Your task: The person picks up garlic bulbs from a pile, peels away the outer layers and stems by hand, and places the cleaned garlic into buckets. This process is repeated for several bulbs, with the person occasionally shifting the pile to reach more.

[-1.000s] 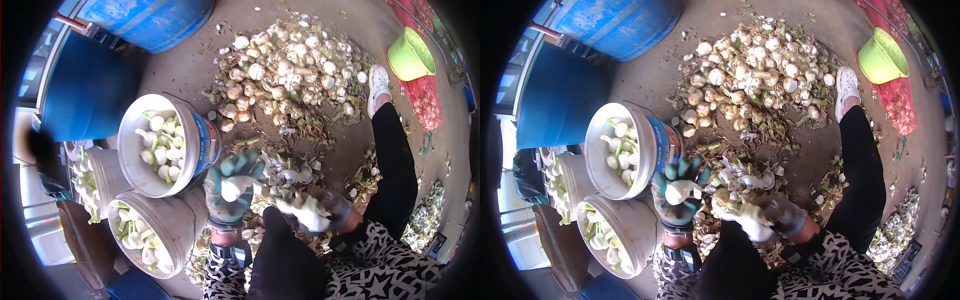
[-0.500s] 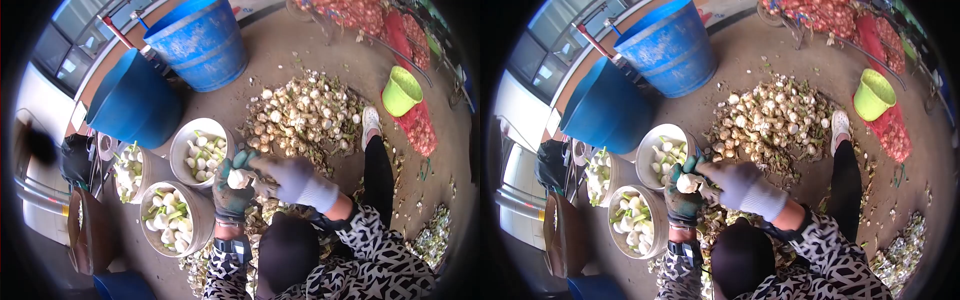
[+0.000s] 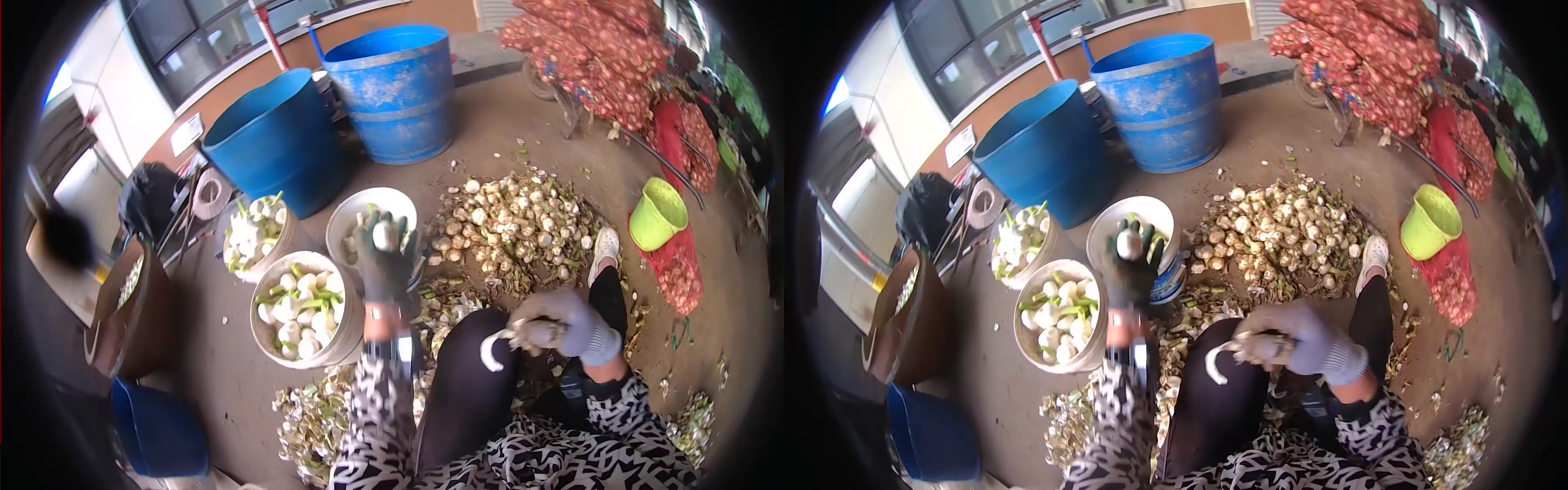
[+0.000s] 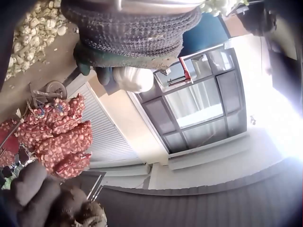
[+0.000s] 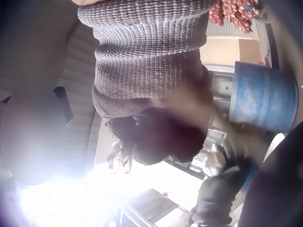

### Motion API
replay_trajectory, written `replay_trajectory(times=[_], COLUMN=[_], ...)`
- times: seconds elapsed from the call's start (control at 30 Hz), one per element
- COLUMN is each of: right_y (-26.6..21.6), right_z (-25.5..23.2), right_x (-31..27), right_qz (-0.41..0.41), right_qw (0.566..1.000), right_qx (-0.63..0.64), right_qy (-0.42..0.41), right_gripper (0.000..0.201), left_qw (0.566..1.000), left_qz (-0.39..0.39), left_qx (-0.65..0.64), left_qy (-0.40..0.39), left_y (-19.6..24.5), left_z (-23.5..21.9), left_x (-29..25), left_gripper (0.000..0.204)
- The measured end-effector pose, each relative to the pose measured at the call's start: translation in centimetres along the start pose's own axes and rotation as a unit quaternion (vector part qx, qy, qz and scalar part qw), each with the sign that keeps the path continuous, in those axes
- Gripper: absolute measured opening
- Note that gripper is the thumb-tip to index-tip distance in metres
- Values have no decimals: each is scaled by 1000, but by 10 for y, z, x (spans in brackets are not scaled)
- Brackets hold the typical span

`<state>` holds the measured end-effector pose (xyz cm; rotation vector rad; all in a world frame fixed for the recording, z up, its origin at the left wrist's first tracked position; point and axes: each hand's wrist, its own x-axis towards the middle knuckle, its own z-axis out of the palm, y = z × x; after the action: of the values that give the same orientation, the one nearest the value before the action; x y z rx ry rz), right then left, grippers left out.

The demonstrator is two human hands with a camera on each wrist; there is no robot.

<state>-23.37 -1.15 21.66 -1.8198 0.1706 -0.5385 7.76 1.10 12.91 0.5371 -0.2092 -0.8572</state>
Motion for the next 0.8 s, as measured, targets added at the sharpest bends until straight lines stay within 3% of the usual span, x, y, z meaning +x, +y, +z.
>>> replay_trajectory(times=[0.03,0.07,0.13,0.17,0.2,0.23,0.3,0.33,0.37,0.4,0.43,0.47,0.5,0.53,0.6,0.67,0.73,0.8], right_y=[-6,-12,-16,-22,-26,-20,-14,-38,-45,-53,-75,-79,-108,-120,-129,-131,-125,-117], right_z=[-1,-4,-17,-21,-24,-34,-47,-38,-40,-45,-47,-57,-46,-51,-62,-77,-97,-130], right_x=[-13,-26,-60,-79,-99,-120,-164,-155,-157,-165,-160,-164,-158,-163,-170,-188,-210,-234], right_qz=[29,58,38,43,55,61,108,39,46,87,93,-2,95,103,0,-8,-15,-12], right_qw=[999,995,975,975,974,973,967,952,955,950,936,912,926,920,875,858,843,834], right_qx=[-32,-66,-202,-185,-163,-160,-26,-153,-100,-96,-221,-336,-251,-258,-435,-451,-463,-460], right_qy=[22,45,83,116,151,156,230,261,277,283,260,237,264,277,213,246,274,305], right_gripper=[14,17,22,23,25,25,24,24,27,26,24,24,20,20,16,15,15,18], left_qw=[982,931,970,973,971,972,966,943,955,915,933,947,945,941,950,958,875,951], left_qz=[61,116,57,56,137,154,184,231,206,282,280,278,276,280,228,93,-60,-90], left_qx=[176,346,181,157,149,149,180,234,189,182,141,102,73,43,-28,-93,-70,22], left_qy=[2,5,153,159,129,98,6,-50,-101,-222,-176,-125,-158,-187,-213,-255,-476,-296], left_y=[5,12,48,63,67,79,105,124,142,149,150,150,144,135,103,58,-5,-86], left_z=[-42,-77,-49,-34,-44,-29,-7,-4,28,42,91,136,160,178,194,188,148,113], left_x=[27,45,21,4,-10,-34,-70,-75,-91,-101,-126,-149,-157,-161,-159,-137,-80,-74], left_gripper=[51,53,61,64,57,51,45,43,45,51,54,58,61,64,66,59,43,36])
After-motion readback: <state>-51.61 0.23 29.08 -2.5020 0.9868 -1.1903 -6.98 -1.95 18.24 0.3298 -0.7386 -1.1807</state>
